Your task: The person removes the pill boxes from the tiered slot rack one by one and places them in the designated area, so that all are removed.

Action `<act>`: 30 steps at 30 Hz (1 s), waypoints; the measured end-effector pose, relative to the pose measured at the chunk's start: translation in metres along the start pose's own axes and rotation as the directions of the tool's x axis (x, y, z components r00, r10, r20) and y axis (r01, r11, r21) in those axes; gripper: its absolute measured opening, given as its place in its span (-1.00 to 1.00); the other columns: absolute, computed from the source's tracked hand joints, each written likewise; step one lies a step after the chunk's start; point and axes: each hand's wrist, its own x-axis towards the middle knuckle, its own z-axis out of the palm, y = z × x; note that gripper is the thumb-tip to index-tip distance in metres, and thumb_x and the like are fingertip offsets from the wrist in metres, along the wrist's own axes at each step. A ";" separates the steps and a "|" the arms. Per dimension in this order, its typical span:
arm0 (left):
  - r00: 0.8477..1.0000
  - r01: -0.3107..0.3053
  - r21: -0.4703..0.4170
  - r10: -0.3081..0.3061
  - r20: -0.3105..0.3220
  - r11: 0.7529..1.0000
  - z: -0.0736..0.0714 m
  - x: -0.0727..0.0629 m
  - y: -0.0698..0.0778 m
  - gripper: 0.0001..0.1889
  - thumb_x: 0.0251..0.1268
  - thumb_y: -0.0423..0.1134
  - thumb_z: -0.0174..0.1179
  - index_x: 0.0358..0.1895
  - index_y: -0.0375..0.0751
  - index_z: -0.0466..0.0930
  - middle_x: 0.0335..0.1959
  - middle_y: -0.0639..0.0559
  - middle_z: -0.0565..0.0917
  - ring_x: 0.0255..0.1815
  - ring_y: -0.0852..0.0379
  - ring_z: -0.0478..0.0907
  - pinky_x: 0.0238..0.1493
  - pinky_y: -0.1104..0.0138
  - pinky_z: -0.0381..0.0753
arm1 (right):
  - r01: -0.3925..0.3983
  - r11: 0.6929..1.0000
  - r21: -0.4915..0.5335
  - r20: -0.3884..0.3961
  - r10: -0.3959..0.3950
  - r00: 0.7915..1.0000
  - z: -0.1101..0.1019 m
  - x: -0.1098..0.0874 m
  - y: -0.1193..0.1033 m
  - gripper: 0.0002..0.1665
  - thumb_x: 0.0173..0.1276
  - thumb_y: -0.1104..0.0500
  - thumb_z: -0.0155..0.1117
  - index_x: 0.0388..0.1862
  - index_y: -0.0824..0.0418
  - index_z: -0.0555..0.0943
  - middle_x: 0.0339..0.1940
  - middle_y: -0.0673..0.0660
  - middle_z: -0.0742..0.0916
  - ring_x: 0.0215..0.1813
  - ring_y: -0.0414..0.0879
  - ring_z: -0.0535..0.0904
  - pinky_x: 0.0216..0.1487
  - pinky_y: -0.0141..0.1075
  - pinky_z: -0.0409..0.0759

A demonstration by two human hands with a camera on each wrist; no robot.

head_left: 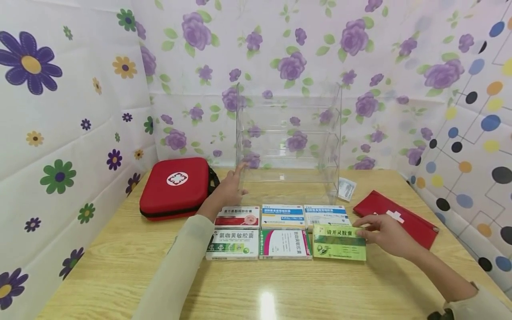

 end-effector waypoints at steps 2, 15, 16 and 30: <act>1.000 -0.006 -0.003 0.006 0.001 1.000 0.000 0.000 0.000 -0.08 0.39 -0.23 0.24 0.55 0.33 -0.26 0.29 -0.39 0.26 -0.52 -0.04 0.47 -0.38 0.16 0.49 | -0.017 0.999 0.030 0.026 0.016 1.000 0.000 0.002 0.003 -0.72 0.29 0.26 0.40 -0.01 0.26 0.71 0.04 0.32 0.68 -0.06 0.15 0.68 -0.25 -0.28 0.69; 0.999 -0.027 0.006 0.027 -0.020 1.000 0.000 0.002 0.000 -0.08 0.38 -0.25 0.25 0.53 0.35 -0.25 0.25 -0.38 0.28 -0.50 -0.05 0.47 -0.37 0.18 0.51 | -0.084 0.996 0.029 0.208 0.076 0.975 -0.004 0.004 0.010 -0.17 0.05 0.03 0.61 0.27 0.27 0.51 0.22 0.29 0.61 0.11 0.21 0.59 -0.10 -0.25 0.66; 1.000 -0.024 0.002 0.024 -0.016 1.000 0.000 0.001 0.000 -0.08 0.39 -0.25 0.25 0.53 0.35 -0.25 0.26 -0.38 0.27 -0.53 -0.04 0.45 -0.40 0.18 0.49 | -0.080 0.996 0.031 0.225 0.071 0.972 -0.004 0.003 0.010 -0.14 0.04 0.04 0.62 0.29 0.28 0.49 0.24 0.31 0.59 0.13 0.23 0.58 -0.10 -0.24 0.67; 1.000 0.003 0.003 -0.003 -0.011 1.000 0.003 0.001 -0.002 -0.04 0.37 -0.25 0.26 0.54 0.38 -0.28 0.25 -0.35 0.28 -0.55 -0.04 0.44 -0.42 0.19 0.49 | -0.077 0.990 -0.115 0.241 0.104 0.965 0.008 -0.003 0.002 0.14 -0.18 -0.03 0.72 0.39 0.21 0.39 0.30 0.24 0.51 0.15 0.15 0.52 -0.04 -0.18 0.66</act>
